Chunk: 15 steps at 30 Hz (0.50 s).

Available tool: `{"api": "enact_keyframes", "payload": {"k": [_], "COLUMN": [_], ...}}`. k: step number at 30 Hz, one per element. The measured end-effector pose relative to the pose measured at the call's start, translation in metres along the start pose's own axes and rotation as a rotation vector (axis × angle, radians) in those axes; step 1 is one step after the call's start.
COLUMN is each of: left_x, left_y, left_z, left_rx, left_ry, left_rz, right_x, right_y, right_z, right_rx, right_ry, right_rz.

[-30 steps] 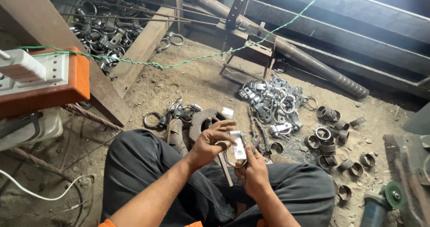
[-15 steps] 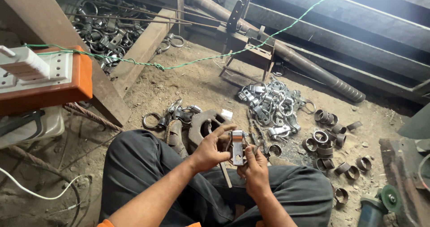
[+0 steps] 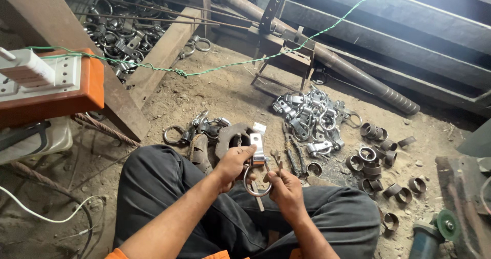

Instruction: The person sits on the floor and assembles metal hardware components by hand. They pick up a metal ring and a flat metal piece, fit them together, and use a wrench to tighten the assembly. The person repeats this process with additional components from a pile on the floor.

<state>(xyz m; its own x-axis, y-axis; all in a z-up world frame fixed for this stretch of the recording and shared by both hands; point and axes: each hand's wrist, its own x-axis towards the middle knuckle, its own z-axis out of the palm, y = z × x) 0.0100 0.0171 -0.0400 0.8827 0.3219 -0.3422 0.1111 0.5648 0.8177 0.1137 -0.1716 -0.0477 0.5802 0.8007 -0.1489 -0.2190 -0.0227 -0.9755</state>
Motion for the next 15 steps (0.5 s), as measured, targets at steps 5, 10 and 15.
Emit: {"api": "enact_keyframes", "payload": {"k": [5,10,15], "left_x": [-0.011,-0.019,-0.016], "left_y": [0.021,0.028,0.026], "left_z": [0.010,0.016,0.017], "left_rx": [-0.060,-0.065,-0.063], "left_ry": [-0.321,-0.263,-0.181], "left_rz": [0.094,0.091,0.139], "right_x": [0.007,0.008,0.007], "right_y": [-0.007,-0.005,0.000], "right_z": [-0.002,-0.007,-0.005], "right_rx": [0.243,0.250,0.253], "right_ry": [0.160,0.218,0.206], "right_rz": [0.156,0.097,0.022]}}
